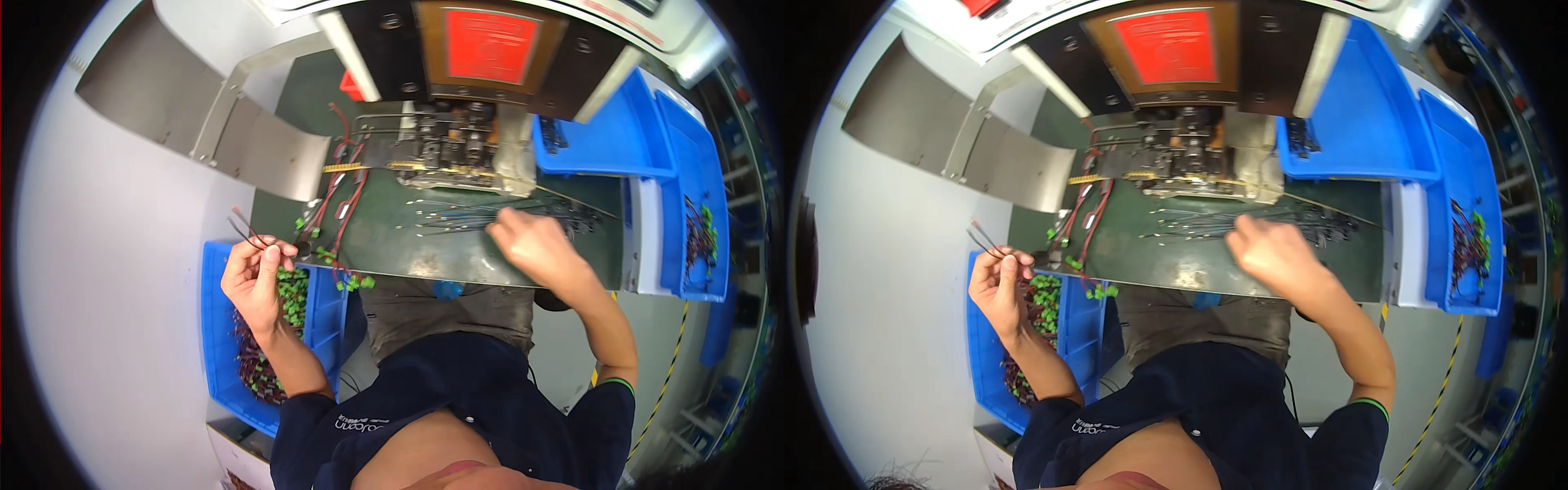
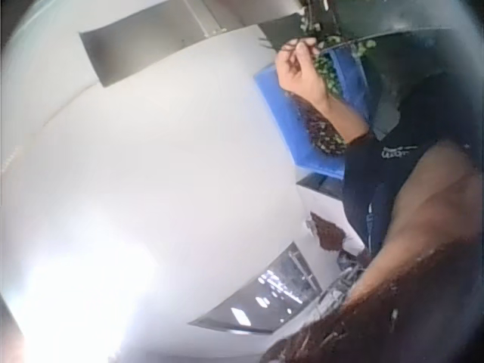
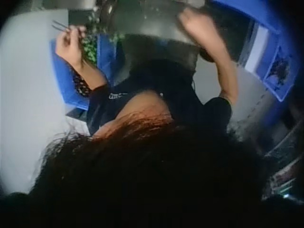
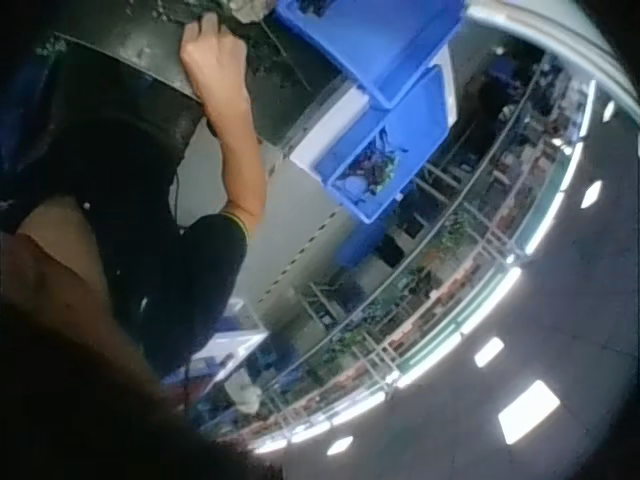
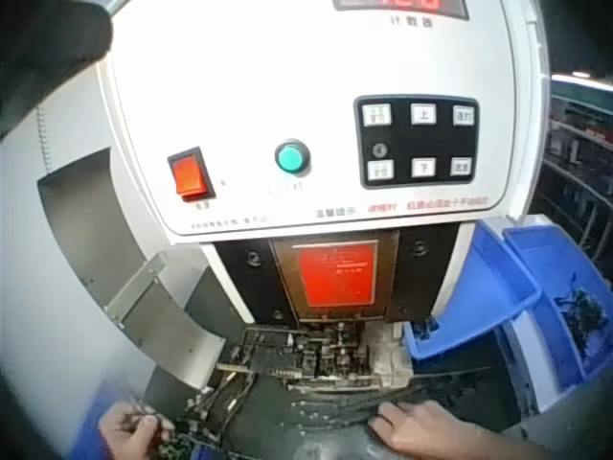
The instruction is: The person assembles wire harnesses by hand, inserting connectors into the harnesses and organizing the wires at an electronics assembly station.
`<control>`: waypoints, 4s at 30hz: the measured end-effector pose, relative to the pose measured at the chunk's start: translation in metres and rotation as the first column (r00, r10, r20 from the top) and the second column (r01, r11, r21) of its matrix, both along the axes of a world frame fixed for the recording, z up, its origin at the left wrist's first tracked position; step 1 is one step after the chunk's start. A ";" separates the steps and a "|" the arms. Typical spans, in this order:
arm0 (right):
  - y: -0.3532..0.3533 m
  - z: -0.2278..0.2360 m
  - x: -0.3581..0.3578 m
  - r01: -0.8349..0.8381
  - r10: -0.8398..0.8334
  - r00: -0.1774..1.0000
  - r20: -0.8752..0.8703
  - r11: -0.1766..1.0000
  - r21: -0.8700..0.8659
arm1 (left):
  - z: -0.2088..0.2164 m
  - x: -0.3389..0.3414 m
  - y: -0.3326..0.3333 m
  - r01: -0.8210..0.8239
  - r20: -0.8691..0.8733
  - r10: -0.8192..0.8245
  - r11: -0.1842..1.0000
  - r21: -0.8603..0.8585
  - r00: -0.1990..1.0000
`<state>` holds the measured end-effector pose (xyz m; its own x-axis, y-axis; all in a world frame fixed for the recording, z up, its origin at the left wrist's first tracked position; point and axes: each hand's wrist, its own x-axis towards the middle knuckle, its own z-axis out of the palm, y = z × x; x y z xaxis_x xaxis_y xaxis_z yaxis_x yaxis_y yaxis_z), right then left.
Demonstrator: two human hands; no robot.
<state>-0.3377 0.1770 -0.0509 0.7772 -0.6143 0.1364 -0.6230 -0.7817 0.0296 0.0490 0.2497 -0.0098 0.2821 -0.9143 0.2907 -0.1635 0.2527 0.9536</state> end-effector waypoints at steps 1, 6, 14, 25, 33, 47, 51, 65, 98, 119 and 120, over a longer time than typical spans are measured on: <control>0.001 0.009 -0.007 0.094 -0.099 0.993 0.057 0.992 0.084 | -0.001 0.000 0.000 -0.016 -0.033 0.013 0.997 -0.072 0.999; 0.004 0.061 -0.024 0.092 -0.365 0.671 0.645 0.904 0.417 | -0.006 0.005 0.000 0.131 -0.222 -0.203 0.944 -0.301 0.954; 0.051 0.026 0.002 -0.187 -0.567 0.454 0.687 0.694 0.696 | -0.006 -0.065 0.009 0.316 -0.231 -0.283 0.942 0.117 0.931; 0.072 -0.037 0.048 -0.280 -0.646 0.374 0.665 0.605 0.746 | -0.068 -0.115 -0.023 0.309 -0.236 -0.266 0.936 0.167 0.935; 0.072 -0.039 0.054 -0.303 -0.645 0.376 0.666 0.594 0.746 | -0.066 -0.116 -0.022 0.310 -0.240 -0.289 0.949 0.051 0.927; 0.075 -0.037 0.059 -0.183 -0.531 0.345 0.774 0.771 0.610 | -0.063 -0.112 -0.021 0.238 -0.350 -0.201 0.969 0.064 0.915; 0.077 -0.040 0.058 -0.171 -0.496 0.406 0.767 0.783 0.597 | -0.058 -0.113 -0.017 0.282 -0.399 -0.232 0.957 0.071 0.887; 0.074 -0.039 0.060 -0.111 -0.416 0.470 0.779 0.847 0.520 | -0.056 -0.110 -0.016 0.259 -0.423 -0.172 0.953 0.156 0.890; 0.051 -0.029 0.070 -0.434 -0.629 0.260 0.732 0.601 0.671 | -0.064 -0.139 -0.008 0.460 -0.375 -0.440 0.887 -0.042 0.816; 0.053 -0.016 0.064 -0.355 -0.584 0.378 0.718 0.625 0.695 | -0.057 -0.127 -0.009 0.511 -0.223 -0.477 0.849 0.136 0.850; 0.054 -0.015 0.065 -0.353 -0.588 0.377 0.716 0.623 0.698 | -0.055 -0.127 -0.009 0.510 -0.223 -0.475 0.849 0.138 0.851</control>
<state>-0.2731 0.2306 -0.0660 0.3927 -0.9103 0.1313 0.0156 -0.1361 -0.9906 -0.0782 0.2411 -0.0651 -0.1898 -0.9775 0.0920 0.1076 0.0724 0.9915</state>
